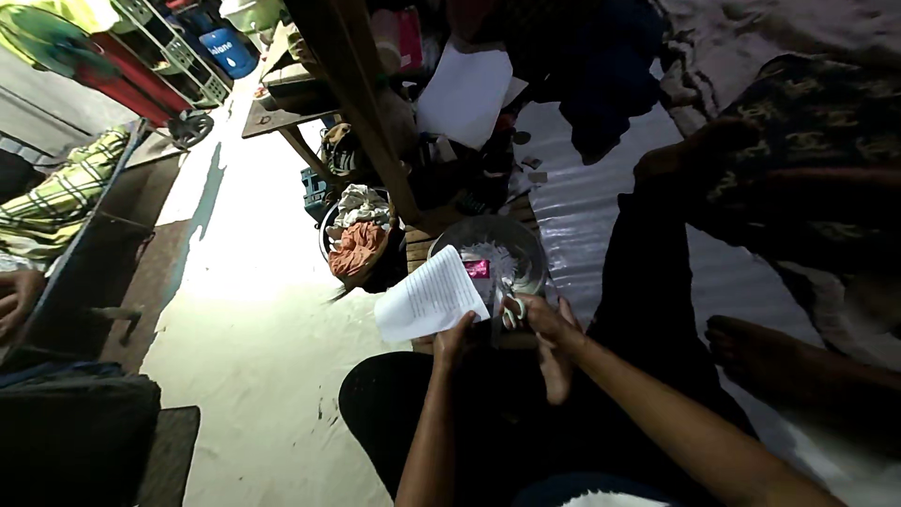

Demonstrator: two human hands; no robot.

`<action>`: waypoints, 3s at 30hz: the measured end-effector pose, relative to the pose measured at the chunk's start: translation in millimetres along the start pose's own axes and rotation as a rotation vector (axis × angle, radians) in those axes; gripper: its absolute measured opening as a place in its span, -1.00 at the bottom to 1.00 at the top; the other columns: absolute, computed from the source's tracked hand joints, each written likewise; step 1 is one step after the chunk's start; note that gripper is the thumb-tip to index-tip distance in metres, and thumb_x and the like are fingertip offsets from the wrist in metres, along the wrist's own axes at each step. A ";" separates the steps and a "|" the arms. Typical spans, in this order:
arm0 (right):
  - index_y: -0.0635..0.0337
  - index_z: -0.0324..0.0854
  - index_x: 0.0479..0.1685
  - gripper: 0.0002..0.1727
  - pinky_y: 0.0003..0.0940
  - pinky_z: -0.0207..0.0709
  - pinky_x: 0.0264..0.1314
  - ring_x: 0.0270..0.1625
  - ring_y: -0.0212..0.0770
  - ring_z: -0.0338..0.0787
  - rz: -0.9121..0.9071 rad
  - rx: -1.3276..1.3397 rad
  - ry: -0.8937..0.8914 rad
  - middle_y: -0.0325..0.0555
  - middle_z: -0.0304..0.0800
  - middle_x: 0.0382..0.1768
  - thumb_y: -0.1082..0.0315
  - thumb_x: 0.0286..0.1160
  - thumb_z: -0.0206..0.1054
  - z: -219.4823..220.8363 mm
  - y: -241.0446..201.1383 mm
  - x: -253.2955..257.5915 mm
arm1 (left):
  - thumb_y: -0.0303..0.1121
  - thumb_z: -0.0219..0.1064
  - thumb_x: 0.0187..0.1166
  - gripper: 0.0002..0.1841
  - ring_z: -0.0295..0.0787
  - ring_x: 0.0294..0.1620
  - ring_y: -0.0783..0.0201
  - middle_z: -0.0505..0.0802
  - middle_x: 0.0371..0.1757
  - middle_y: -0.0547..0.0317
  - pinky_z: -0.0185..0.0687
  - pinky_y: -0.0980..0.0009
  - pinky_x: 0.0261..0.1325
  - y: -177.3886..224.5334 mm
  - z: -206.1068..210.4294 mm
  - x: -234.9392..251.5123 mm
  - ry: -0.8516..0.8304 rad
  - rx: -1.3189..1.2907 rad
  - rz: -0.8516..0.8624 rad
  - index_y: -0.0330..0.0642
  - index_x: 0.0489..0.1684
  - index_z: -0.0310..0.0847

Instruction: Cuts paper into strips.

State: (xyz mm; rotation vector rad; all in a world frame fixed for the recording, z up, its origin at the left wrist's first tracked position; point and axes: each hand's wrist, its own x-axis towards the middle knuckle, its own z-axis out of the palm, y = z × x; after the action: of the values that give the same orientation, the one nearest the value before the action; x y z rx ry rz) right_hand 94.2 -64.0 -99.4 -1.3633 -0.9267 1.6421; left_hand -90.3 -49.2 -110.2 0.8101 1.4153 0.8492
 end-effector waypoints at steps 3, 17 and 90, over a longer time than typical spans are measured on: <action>0.27 0.61 -0.15 -0.81 -0.64 0.52 -0.34 -0.50 -0.59 0.61 -0.005 -0.108 -0.071 -0.42 0.67 -0.52 0.31 0.74 0.22 6.0 4.1 -19.5 | -0.48 0.40 0.59 -0.75 0.74 -0.24 0.37 0.82 -0.24 0.04 0.70 0.39 0.00 18.0 15.1 19.1 0.029 -0.042 0.061 -0.52 0.05 0.62; 0.33 0.61 -0.17 -0.70 -0.57 0.54 -0.28 -0.47 -0.52 0.62 0.079 -0.318 -0.014 -0.27 0.67 -0.48 0.20 0.67 0.36 11.5 20.1 -20.5 | -0.76 0.28 0.50 -0.86 0.78 -0.29 0.38 0.81 -0.34 0.09 0.77 0.44 -0.02 -6.6 22.2 24.3 -0.009 -0.374 0.012 -0.50 -0.08 0.53; 0.42 0.66 -0.03 -0.74 -0.35 0.55 -0.05 -0.25 -0.30 0.61 0.017 -0.391 0.173 0.00 0.70 -0.25 0.32 0.60 0.38 8.3 7.1 -16.2 | -0.55 0.50 0.39 -0.86 0.83 -0.23 0.33 0.87 -0.32 0.11 0.77 0.32 0.00 -11.0 21.8 3.5 -0.275 0.044 0.112 -0.40 -0.18 0.73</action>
State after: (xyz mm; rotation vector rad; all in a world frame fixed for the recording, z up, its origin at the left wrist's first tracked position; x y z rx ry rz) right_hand 86.9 -82.1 -97.9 -1.7478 -1.1754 1.3730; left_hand -68.3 -51.0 -121.4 1.0072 1.1581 0.7610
